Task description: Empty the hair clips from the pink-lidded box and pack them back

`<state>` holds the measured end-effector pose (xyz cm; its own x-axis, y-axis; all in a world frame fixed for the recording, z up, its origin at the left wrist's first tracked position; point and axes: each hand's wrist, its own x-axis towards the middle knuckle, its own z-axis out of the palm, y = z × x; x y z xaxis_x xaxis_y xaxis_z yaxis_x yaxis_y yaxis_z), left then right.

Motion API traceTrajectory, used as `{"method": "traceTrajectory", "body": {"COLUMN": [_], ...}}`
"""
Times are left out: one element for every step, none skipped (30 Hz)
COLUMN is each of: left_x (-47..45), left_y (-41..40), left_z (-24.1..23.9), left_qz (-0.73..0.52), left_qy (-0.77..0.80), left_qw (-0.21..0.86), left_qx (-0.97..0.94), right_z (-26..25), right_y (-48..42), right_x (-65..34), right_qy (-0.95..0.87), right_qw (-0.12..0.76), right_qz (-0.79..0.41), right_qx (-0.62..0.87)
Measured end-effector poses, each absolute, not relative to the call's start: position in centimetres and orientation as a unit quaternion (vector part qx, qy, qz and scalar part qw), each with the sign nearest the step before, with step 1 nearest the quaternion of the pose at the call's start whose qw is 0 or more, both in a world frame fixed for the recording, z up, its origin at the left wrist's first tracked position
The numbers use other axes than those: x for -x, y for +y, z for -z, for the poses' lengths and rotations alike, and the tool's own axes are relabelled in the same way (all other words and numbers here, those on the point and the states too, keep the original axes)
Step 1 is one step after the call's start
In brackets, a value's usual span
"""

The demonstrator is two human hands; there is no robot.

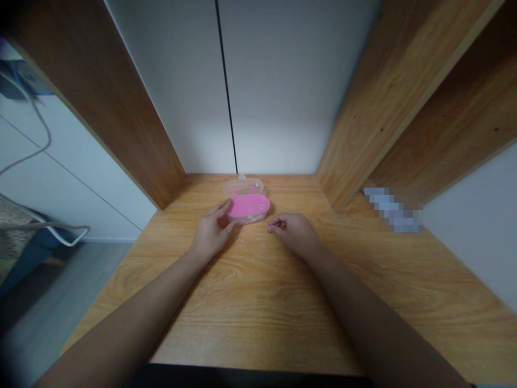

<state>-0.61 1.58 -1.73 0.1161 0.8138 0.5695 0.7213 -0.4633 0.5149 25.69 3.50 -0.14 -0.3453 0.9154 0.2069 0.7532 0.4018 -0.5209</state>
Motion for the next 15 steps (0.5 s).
{"method": "traceTrajectory", "body": {"left_x": [0.61,0.61,0.61,0.6,0.6,0.6,0.6,0.59,0.59,0.59,0.58,0.58,0.58,0.58,0.58], "left_y": [1.57,1.55,1.54,1.52,1.51,1.5,1.49,1.48,1.47,1.46,1.45,1.44,1.42,1.41,1.41], "left_z": [1.7,1.67,1.64,1.62,1.61,1.6,1.59,1.58,1.57,1.55,1.53,1.5,1.48,1.46,1.45], "left_qz": [-0.421,-0.422,-0.423,-0.422,-0.422,-0.421,-0.421,-0.421,-0.421,-0.421,-0.421,-0.42,-0.418,-0.417,-0.416], "left_qy": [0.515,0.516,0.516,0.517,0.518,0.518,0.518,0.517,0.517,0.517,0.518,0.518,0.519,0.52,0.52], "left_qw": [0.055,0.055,0.055,0.055,0.056,0.057,0.058,0.059,0.06,0.06,0.06,0.059,0.058,0.057,0.055], "left_qx": [-0.745,-0.744,-0.743,-0.742,-0.742,-0.742,-0.742,-0.743,-0.743,-0.742,-0.743,-0.743,-0.743,-0.743,-0.744], "right_z": [0.13,0.13,0.16,0.2,0.26,0.32,0.39,0.45,0.5,0.54,0.56,0.56,0.55,0.53,0.51], "right_y": [3.59,3.66,3.72,3.77,3.8,3.82,3.83,3.84,3.85,3.85,3.85,3.84,3.83,3.81,3.78], "right_x": [-25.76,-25.83,-25.88,-25.93,-25.96,-25.98,-25.99,-25.99,-25.99,-25.98,-25.97,-25.97,-25.96,-25.95,-25.94], "right_qy": [-0.797,-0.796,-0.797,-0.801,-0.805,-0.808,-0.809,-0.811,-0.812,-0.812,-0.813,-0.813,-0.814,-0.815,-0.815], "right_qw": [0.243,0.247,0.248,0.247,0.245,0.243,0.241,0.24,0.239,0.239,0.241,0.243,0.245,0.247,0.248], "right_qz": [-0.169,-0.164,-0.155,-0.146,-0.139,-0.133,-0.129,-0.126,-0.126,-0.126,-0.126,-0.126,-0.124,-0.122,-0.119], "right_qx": [0.526,0.529,0.528,0.525,0.522,0.52,0.52,0.519,0.518,0.517,0.515,0.513,0.512,0.51,0.509]}}
